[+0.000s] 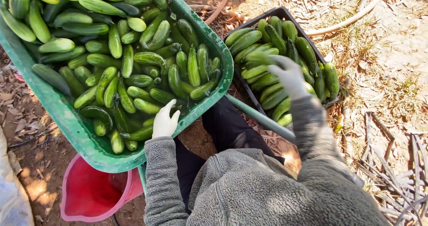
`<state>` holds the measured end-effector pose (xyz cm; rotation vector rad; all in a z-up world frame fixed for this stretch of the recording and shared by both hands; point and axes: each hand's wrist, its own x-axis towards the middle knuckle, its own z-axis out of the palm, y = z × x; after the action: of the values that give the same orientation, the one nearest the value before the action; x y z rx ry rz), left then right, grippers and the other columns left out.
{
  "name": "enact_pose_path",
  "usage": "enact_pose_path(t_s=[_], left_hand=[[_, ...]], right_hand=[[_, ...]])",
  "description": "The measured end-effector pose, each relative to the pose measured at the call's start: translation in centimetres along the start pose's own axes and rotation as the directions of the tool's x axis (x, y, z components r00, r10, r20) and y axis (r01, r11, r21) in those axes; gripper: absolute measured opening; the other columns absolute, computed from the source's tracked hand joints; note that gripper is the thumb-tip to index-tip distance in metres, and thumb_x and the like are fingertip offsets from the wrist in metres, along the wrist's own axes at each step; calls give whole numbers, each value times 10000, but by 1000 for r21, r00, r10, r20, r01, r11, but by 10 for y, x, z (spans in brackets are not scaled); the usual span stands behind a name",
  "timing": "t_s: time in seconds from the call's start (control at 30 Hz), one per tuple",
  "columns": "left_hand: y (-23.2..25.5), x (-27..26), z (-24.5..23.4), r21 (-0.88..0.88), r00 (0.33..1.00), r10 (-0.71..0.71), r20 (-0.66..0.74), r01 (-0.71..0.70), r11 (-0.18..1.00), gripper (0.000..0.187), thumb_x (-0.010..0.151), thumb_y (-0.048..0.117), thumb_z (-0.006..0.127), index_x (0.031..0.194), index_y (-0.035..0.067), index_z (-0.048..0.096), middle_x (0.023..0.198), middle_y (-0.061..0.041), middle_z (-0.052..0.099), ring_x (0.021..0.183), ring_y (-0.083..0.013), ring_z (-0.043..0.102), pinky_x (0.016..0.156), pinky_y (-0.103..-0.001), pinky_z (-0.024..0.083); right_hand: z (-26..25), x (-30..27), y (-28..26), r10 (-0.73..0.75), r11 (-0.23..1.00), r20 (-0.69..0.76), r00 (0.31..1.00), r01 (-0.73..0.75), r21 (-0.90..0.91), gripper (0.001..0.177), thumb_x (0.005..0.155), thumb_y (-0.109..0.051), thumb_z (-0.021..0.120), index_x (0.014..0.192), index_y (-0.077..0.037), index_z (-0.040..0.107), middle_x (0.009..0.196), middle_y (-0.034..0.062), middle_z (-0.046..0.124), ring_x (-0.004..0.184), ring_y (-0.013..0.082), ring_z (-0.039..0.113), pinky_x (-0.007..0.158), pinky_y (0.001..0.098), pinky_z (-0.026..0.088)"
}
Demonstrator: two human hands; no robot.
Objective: Sorting cucumbers by hand from a large green wash bin into a black plastic crate.
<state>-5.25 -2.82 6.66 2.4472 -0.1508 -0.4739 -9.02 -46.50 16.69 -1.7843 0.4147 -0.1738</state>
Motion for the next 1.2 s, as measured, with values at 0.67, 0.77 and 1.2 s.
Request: enact_pose_path(t_s=[0.67,0.77,1.2], left_hand=[[-20,6,17,-43,994,69,-86,-73,996,566,965,347,624,1511,235,531,1370,-132,641,1307,-317,572,1153,-465,411],[-14,9,16,-54,989,81,-120,-88,995,555,964,330,631,1500,210,542,1360,-145,648,1301,-328,577,1147,-469,417],[6,-5,-3,-264,982,-55,-182,5,965,434,983,176,511,1405,196,612,1286,-81,712,1218,-255,626,1077,-387,441]], right_hand=[[-138,-47,217,-379,795,-515,769,-15,-607,353,866,14,792,1208,-69,771,1040,188,737,1048,367,698,968,447,550],[-149,-43,231,-318,671,-468,824,-153,-725,325,841,-107,804,1166,-130,791,911,97,749,946,297,737,898,391,575],[-158,-28,188,-324,800,-748,579,-255,-544,307,873,-3,584,1152,-21,711,1117,234,717,1069,368,680,977,547,474]])
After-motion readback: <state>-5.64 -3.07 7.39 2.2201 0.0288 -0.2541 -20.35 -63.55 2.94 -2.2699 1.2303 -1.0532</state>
